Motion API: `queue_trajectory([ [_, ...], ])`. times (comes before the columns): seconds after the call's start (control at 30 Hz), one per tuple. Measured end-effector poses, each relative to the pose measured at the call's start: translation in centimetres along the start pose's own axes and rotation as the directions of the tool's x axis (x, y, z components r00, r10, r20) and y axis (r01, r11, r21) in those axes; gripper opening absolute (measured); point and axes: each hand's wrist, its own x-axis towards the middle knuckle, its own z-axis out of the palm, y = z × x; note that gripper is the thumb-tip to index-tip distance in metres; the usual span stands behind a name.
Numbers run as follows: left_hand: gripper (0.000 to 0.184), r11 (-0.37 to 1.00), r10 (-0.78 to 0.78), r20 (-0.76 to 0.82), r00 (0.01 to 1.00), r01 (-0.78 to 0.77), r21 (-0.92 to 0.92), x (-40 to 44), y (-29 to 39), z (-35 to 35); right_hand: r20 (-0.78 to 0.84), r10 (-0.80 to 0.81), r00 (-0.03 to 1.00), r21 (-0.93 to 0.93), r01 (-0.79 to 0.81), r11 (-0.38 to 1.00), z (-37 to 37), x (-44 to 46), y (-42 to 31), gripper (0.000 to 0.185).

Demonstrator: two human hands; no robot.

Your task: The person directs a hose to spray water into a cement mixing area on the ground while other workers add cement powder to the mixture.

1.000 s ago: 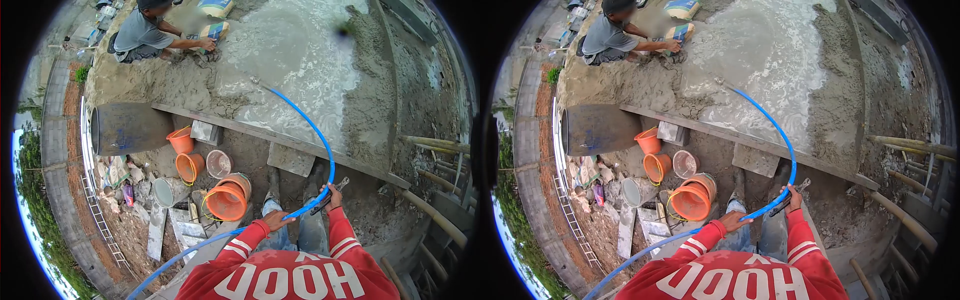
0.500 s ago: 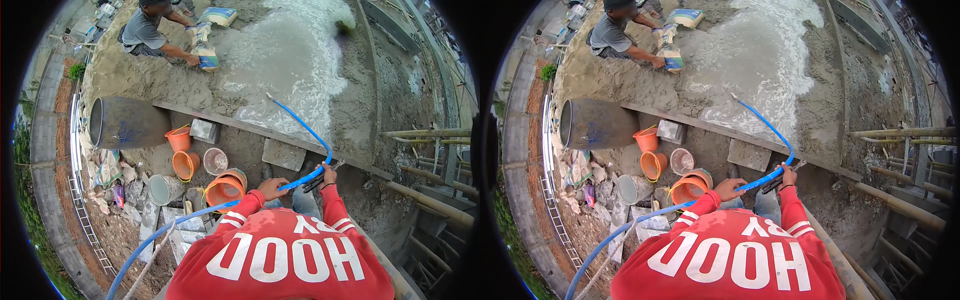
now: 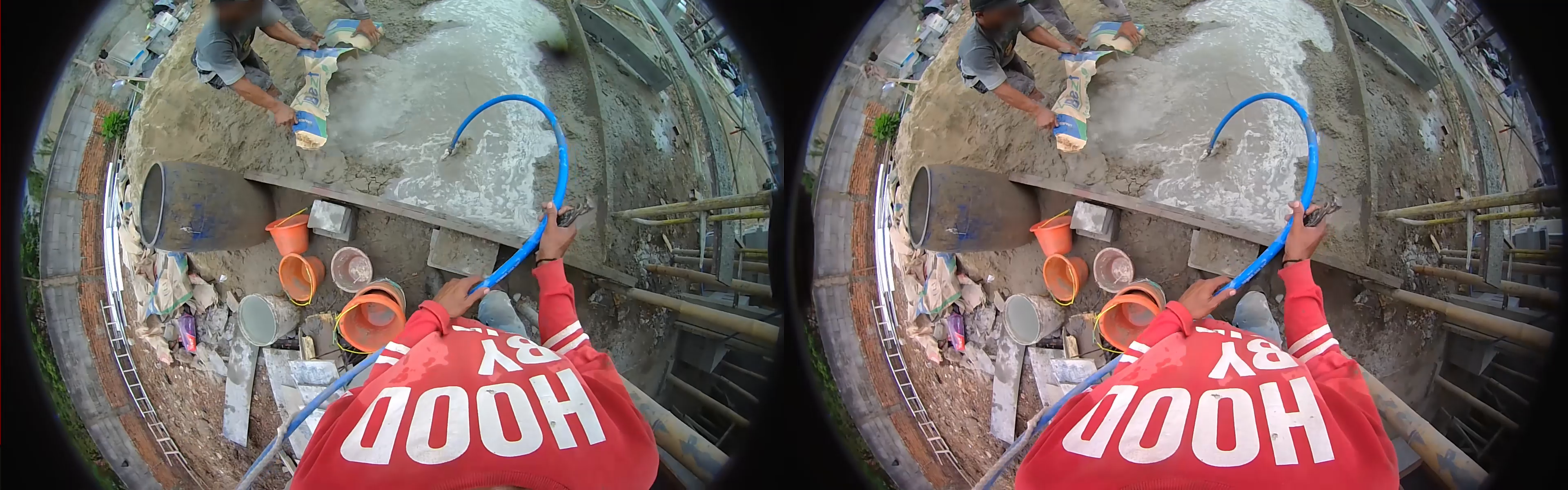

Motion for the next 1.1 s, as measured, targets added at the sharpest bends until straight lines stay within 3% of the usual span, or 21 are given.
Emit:
queue_trajectory([
  [0.07, 0.040, 0.997, -0.027, 0.040, 0.999, 0.024, 0.074, -1.7, -3.4, 0.1, 0.018, 0.171, 0.985, -0.121, -0.168, 0.978, -1.1, -1.9, 4.1, 0.025],
  [0.1, 0.040, 0.997, -0.031, 0.048, 0.998, 0.027, 0.076, -2.6, -4.6, -0.1, 0.006, 0.180, 0.984, -0.163, -0.177, 0.971, -2.0, -3.0, 6.6, 0.026],
  [0.17, 0.042, 0.972, -0.214, 0.136, 0.967, 0.197, 0.129, -4.3, -6.3, -0.9, -0.009, 0.196, 0.981, -0.203, -0.194, 0.960, -3.5, -5.0, 10.8, 0.026],
  [0.23, 0.042, 0.943, -0.319, 0.168, 0.933, 0.295, 0.152, -5.9, -7.0, -1.9, 0.019, 0.434, 0.901, -0.230, -0.418, 0.879, -4.7, -7.1, 13.6, 0.020],
  [0.27, 0.043, 0.908, -0.411, 0.191, 0.891, 0.382, 0.172, -6.6, -7.2, -2.2, 0.017, 0.442, 0.897, -0.228, -0.426, 0.875, -5.3, -7.7, 14.7, 0.020],
  [0.33, 0.044, 0.926, -0.361, 0.120, 0.925, 0.339, 0.169, -7.5, -7.5, -2.2, -0.033, 0.750, 0.660, -0.194, -0.741, 0.643, -6.8, -8.5, 16.7, 0.016],
  [0.4, 0.041, 0.935, -0.310, 0.010, 0.951, 0.303, 0.182, -7.5, -8.0, -1.8, -0.031, 0.787, 0.616, -0.139, -0.782, 0.607, -8.8, -9.1, 18.8, 0.020],
  [0.47, 0.042, 0.934, -0.275, -0.005, 0.961, 0.269, 0.234, -6.6, -9.0, -1.0, -0.156, 0.831, 0.534, 0.080, -0.832, 0.549, -10.4, -9.4, 20.0, 0.021],
  [0.53, 0.042, 0.934, -0.231, -0.017, 0.973, 0.227, 0.275, -5.2, -8.4, -0.1, -0.178, 0.805, 0.566, 0.061, -0.810, 0.583, -10.9, -8.2, 16.7, 0.017],
  [0.6, 0.043, 0.953, -0.210, 0.058, 0.976, 0.192, 0.235, -3.4, -5.1, 0.2, -0.257, 0.621, 0.740, 0.083, -0.623, 0.778, -11.1, -6.4, 14.2, 0.016],
  [0.63, 0.043, 0.955, -0.208, 0.057, 0.976, 0.190, 0.230, -2.6, -4.4, 0.6, -0.258, 0.617, 0.743, 0.079, -0.621, 0.780, -11.2, -5.4, 12.3, 0.016],
  [0.7, 0.045, 0.997, -0.072, 0.132, 0.989, 0.067, 0.048, -1.6, -3.4, 1.6, -0.181, 0.357, 0.916, 0.061, -0.352, 0.934, -10.1, -3.9, 6.3, 0.022],
  [0.73, 0.045, 0.997, -0.073, 0.132, 0.989, 0.068, 0.043, -1.6, -3.2, 2.1, -0.180, 0.356, 0.917, 0.056, -0.352, 0.934, -9.9, -3.8, 4.5, 0.022],
  [0.8, 0.046, 0.996, -0.091, 0.202, 0.975, 0.090, 0.014, -1.4, -2.9, 2.8, -0.119, 0.197, 0.973, 0.054, -0.192, 0.980, -9.5, -3.5, 2.4, 0.024],
  [0.83, 0.046, 0.996, -0.086, 0.204, 0.975, 0.085, 0.015, -1.4, -3.1, 2.9, -0.122, 0.193, 0.974, 0.055, -0.188, 0.981, -9.9, -3.5, 3.0, 0.024],
  [0.9, 0.047, 0.982, -0.164, 0.214, 0.963, 0.139, 0.127, -2.0, -4.6, 3.4, -0.052, 0.326, 0.944, -0.109, -0.329, 0.938, -10.9, -3.8, 6.1, 0.023],
  [1.03, 0.047, 0.973, -0.172, 0.199, 0.965, 0.135, 0.186, -4.7, -8.3, 2.9, -0.025, 0.470, 0.883, -0.148, -0.468, 0.871, -11.7, -6.2, 14.2, 0.024],
  [1.1, 0.047, 0.951, -0.242, 0.134, 0.961, 0.207, 0.229, -6.1, -9.2, 2.0, 0.010, 0.537, 0.843, -0.176, -0.528, 0.831, -10.7, -7.3, 15.6, 0.024],
])
